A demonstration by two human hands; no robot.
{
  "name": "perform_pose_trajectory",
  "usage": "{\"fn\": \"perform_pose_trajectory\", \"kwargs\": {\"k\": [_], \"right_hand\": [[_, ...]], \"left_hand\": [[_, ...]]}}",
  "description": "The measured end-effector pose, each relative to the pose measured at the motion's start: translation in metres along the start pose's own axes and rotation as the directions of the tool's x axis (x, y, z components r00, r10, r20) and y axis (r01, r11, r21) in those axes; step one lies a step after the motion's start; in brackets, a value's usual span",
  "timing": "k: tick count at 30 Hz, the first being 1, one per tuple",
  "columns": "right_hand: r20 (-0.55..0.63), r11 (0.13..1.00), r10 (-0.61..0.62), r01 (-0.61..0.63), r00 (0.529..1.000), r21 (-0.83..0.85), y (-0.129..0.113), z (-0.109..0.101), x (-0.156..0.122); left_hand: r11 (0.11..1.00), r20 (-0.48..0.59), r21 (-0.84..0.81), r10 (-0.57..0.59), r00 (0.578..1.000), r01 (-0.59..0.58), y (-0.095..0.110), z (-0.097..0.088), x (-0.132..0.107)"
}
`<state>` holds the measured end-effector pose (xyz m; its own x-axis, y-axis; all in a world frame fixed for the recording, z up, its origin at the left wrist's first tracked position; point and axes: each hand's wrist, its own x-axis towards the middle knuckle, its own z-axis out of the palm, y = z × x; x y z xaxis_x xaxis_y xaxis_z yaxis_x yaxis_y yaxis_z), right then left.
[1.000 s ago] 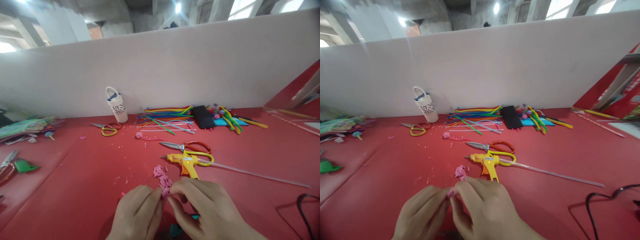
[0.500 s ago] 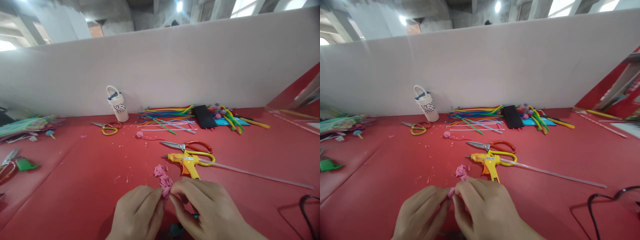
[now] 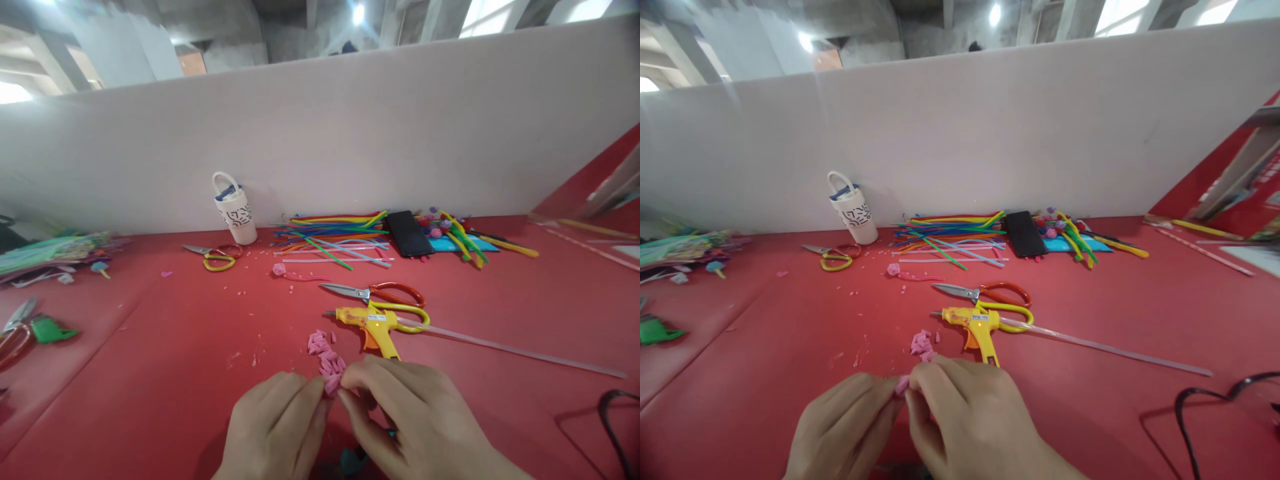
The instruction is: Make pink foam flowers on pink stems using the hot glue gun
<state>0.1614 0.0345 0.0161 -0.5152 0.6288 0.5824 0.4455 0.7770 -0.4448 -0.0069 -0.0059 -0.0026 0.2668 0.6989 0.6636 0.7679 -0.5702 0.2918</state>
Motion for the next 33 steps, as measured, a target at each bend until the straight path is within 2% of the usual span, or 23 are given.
{"fn": "perform_pose_trajectory", "kwargs": {"k": [17,26,33], "right_hand": [[-0.012,0.999,0.015,-0.015,1.0,-0.033,-0.005,0.001,0.003],[0.0,1.0,0.026,-0.026,1.0,0.006,-0.005,-0.011,0.007],[0.063,1.0,-0.01,0.008,0.998,0.02,-0.002,-0.008,0.006]], "left_hand": [[1.0,0.022,0.021,0.02,1.0,-0.021,-0.001,0.0,0.001],[0.983,0.082,-0.114,-0.136,0.987,0.145,-0.005,0.002,-0.001],[0.968,0.087,-0.133,-0.203,0.975,0.213,-0.004,0.003,-0.003]]}}
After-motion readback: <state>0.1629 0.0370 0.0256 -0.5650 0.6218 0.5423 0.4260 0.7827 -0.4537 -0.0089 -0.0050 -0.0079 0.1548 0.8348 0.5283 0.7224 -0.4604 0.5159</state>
